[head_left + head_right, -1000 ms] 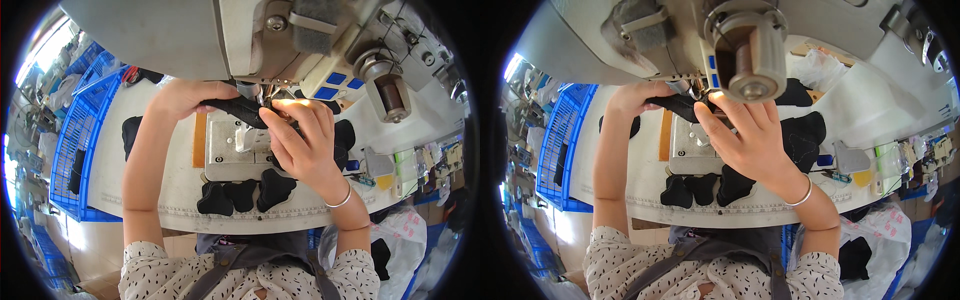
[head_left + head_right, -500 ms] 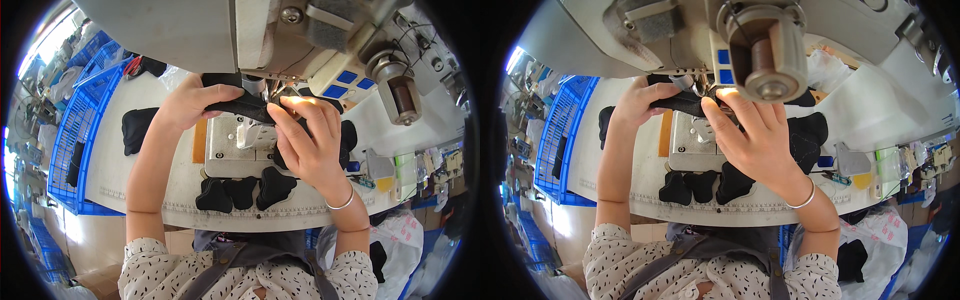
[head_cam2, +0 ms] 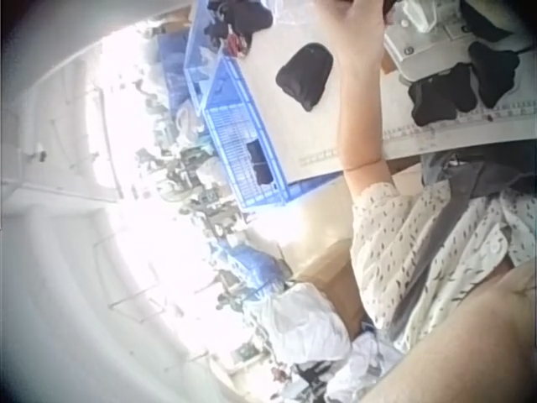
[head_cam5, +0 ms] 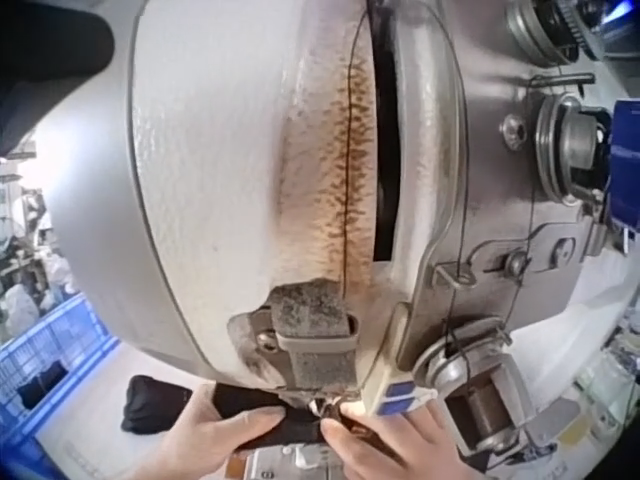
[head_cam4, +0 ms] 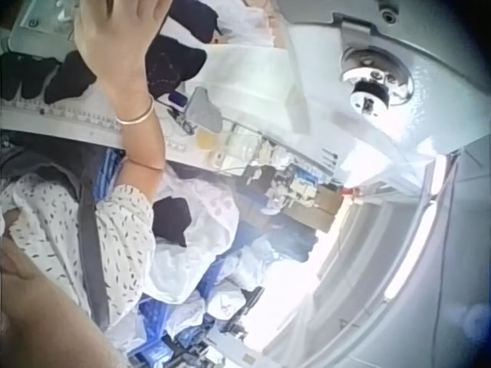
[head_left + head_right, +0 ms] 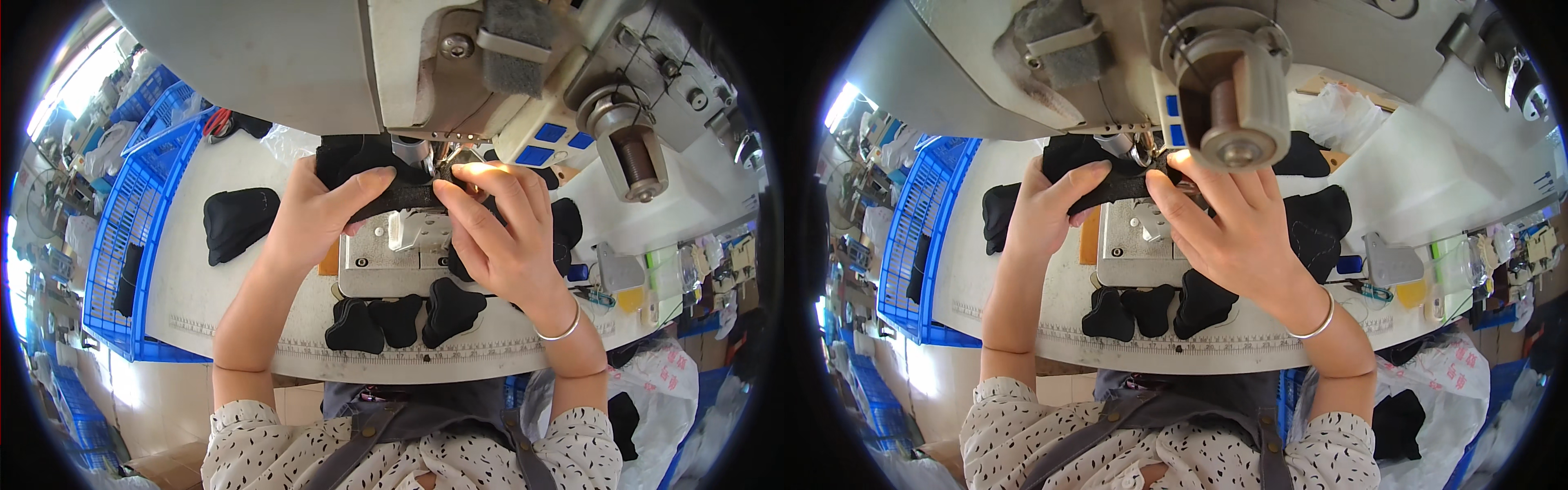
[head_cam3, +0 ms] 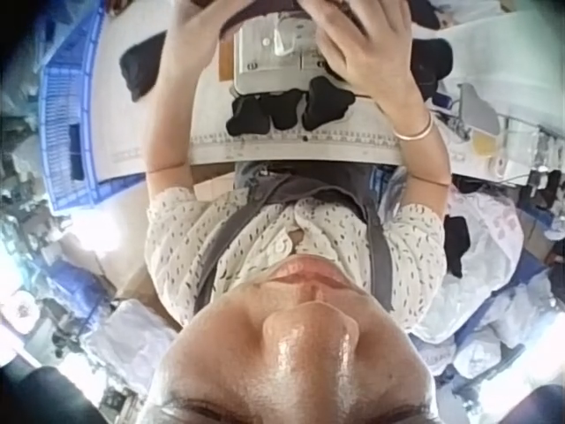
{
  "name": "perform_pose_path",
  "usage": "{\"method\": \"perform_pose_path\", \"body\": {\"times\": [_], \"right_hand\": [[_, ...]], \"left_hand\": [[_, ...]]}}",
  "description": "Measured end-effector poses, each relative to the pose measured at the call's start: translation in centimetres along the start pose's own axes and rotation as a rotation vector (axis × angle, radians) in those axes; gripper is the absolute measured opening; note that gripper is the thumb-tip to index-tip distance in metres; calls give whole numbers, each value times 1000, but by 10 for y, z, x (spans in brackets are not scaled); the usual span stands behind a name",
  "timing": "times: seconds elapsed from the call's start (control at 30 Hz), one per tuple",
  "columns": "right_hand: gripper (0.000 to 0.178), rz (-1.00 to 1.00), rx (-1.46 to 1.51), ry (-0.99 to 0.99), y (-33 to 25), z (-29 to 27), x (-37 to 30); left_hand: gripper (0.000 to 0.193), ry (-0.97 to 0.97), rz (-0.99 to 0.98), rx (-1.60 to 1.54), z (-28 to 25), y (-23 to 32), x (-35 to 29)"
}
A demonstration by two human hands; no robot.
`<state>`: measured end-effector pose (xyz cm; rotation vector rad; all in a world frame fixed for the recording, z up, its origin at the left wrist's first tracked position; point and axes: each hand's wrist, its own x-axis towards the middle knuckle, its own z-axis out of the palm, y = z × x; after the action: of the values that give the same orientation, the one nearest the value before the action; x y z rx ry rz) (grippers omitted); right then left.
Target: Stitching or sewing various black shoe components using an industrial sewing machine.
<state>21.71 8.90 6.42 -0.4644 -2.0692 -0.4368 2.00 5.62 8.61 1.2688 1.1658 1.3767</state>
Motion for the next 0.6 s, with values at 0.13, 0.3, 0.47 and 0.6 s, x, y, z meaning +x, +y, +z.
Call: {"method": "perform_pose_path", "body": {"times": [0.13, 0.3, 0.47, 0.6], "right_hand": [[35, 7, -9, -35, -1, -2, 0], [33, 10, -19, -36, -1, -2, -1], [38, -55, -63, 56, 4, 4, -2], [35, -48, -56, 52, 4, 4, -1]], "left_hand": [[13, -26, 25, -48, 2, -2, -1], [13, -9, 30, -73, 3, -6, -1], [14, -12, 43, -112, 2, -10, 0], [13, -18, 37, -111, 1, -13, 3]]}}
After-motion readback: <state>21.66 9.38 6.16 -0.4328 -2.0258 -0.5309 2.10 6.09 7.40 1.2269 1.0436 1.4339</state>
